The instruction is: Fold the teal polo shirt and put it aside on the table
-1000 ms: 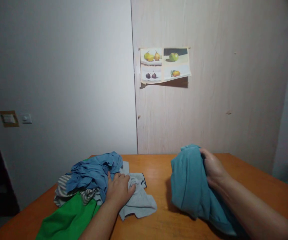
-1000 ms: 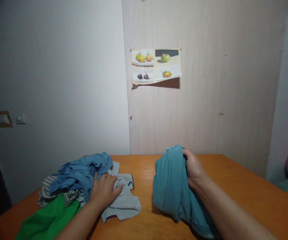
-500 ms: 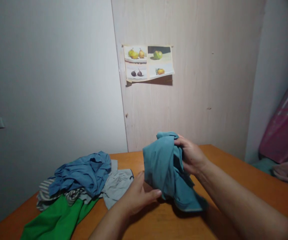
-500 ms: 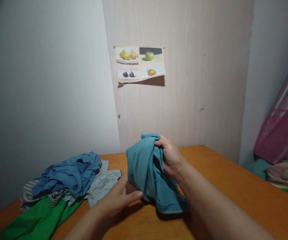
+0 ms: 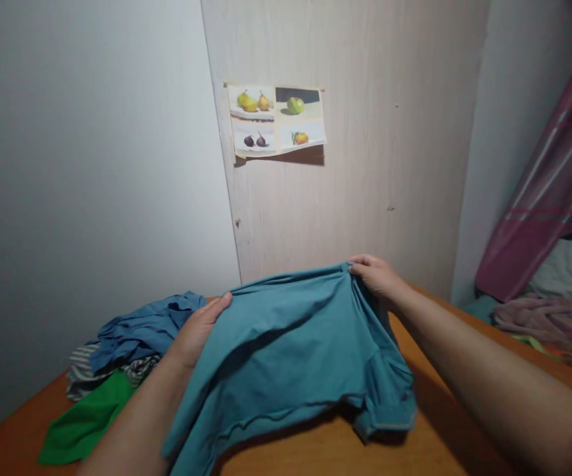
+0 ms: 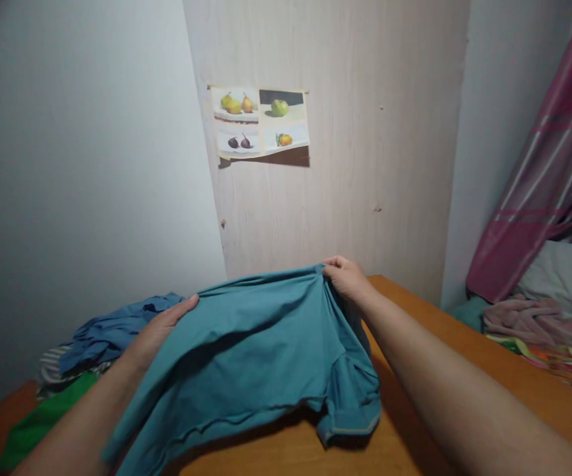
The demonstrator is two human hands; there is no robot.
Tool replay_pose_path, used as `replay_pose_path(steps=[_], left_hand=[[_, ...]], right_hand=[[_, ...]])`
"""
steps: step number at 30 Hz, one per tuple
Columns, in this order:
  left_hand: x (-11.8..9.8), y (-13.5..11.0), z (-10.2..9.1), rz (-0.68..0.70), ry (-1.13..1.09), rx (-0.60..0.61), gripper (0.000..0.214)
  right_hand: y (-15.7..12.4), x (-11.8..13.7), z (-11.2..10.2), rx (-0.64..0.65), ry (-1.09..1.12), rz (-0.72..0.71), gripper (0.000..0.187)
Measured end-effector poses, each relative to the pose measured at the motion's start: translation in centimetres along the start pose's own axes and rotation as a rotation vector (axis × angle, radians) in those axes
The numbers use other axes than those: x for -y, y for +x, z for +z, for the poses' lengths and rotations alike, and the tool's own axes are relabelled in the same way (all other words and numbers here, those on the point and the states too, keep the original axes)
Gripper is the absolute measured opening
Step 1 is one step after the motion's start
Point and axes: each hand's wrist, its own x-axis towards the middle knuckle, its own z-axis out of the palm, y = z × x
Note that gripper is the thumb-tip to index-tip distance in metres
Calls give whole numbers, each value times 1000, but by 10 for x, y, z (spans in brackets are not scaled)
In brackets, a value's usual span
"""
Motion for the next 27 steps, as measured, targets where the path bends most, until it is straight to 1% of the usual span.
replay_pose_path(steps=[2,4,5,7,9,10,11,13,15,17,18,20,21,23,25,27], left_hand=[[17,-3,1,-106,21,20,29],[38,-7,-2,-176,63,20,31],[46,-9,-5,-178,97,-11,32],[58,-14,-14,-136,181,-109,34],[61,-20,-24,-66,257,-169,36],[60,-25,-29,-37,291,-166,36],[60,-30,-33,-19,328,-138,35],[60,-45,-40,-16,381,-31,33],[63,-62,-45,-48,394,115,35],[70,-77,-51,-56,437,244,44],[74,-82,-54,-34,508,278,49],[81,-87,-59,66,747,295,55],[83,-86,-62,135,878,281,53],[86,-80,-65,266,1064,233,40],[86,-72,-64,349,1090,168,25],[82,-66,-57,369,985,100,12]], right_hand=[[-8,-15,8,-11,-202,-87,35],[-22,-26,17,14,-317,-163,35],[-31,-29,21,53,-339,-186,33],[-55,-31,31,172,-338,-211,27],[-82,-28,42,317,-317,-235,23],[-96,-25,47,388,-311,-246,21],[-110,-23,53,454,-307,-255,20],[-136,-19,66,570,-302,-262,19],[-157,-20,79,657,-284,-249,19],[-174,-24,92,716,-257,-226,20],[-181,-27,99,737,-249,-213,20],[-194,-34,111,764,-238,-185,20],[-200,-37,116,777,-236,-166,21],[-209,-42,123,792,-227,-124,25],[-216,-43,126,786,-229,-96,31],[-220,-42,127,752,-241,-77,43]])
